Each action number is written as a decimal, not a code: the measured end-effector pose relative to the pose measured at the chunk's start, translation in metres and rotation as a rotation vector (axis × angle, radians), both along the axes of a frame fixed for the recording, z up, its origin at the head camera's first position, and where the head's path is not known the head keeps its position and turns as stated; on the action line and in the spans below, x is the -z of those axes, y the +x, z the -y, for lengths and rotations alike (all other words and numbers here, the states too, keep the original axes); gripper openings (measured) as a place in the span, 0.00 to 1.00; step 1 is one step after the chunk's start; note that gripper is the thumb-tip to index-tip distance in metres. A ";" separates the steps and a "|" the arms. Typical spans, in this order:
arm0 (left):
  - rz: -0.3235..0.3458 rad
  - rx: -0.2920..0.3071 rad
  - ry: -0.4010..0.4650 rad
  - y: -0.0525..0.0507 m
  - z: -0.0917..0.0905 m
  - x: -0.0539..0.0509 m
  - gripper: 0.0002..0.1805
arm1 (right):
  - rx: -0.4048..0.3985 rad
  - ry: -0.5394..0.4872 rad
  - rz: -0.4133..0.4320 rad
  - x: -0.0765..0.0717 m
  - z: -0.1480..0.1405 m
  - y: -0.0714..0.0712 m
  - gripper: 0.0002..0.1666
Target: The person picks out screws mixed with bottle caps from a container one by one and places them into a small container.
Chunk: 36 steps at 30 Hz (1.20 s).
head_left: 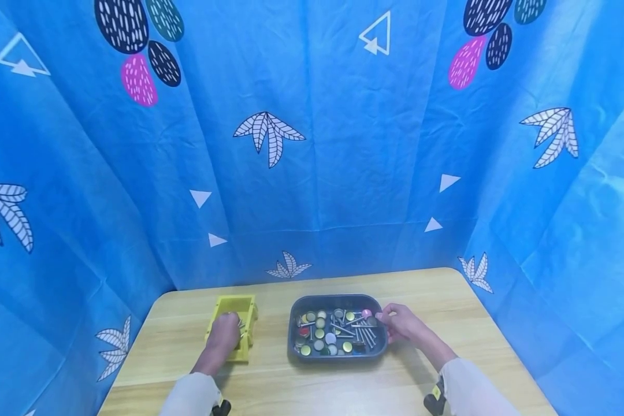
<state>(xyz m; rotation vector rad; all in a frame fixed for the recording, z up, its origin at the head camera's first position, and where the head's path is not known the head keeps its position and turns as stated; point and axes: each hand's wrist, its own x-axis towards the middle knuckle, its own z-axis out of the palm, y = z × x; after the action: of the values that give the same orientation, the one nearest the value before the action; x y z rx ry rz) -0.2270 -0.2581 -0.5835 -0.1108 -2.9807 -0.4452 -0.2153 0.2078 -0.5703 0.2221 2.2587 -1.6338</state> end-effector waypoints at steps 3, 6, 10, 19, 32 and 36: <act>0.010 -0.010 0.021 0.000 0.001 -0.001 0.10 | -0.002 -0.002 0.001 0.000 0.000 0.000 0.12; 0.011 -0.016 0.027 0.000 0.001 -0.002 0.09 | -0.003 -0.006 0.002 -0.001 0.000 0.000 0.12; 0.023 -0.023 0.025 0.000 0.002 -0.006 0.07 | -0.008 -0.015 -0.001 -0.001 0.000 0.000 0.11; 0.048 -0.045 0.078 0.001 0.000 -0.020 0.14 | -0.013 -0.038 -0.008 0.003 -0.001 -0.001 0.10; -0.147 -0.029 0.070 0.000 -0.006 -0.040 0.18 | -0.013 -0.048 0.003 0.001 0.000 0.000 0.10; -0.259 0.001 0.067 -0.002 -0.011 -0.045 0.17 | -0.007 -0.040 0.006 0.000 0.000 0.000 0.10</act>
<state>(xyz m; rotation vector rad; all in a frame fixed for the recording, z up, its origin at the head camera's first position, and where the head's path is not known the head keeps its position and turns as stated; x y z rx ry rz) -0.2289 -0.2466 -0.5385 -0.1514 -2.7094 -0.4899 -0.2156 0.2079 -0.5707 0.2084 2.2177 -1.6717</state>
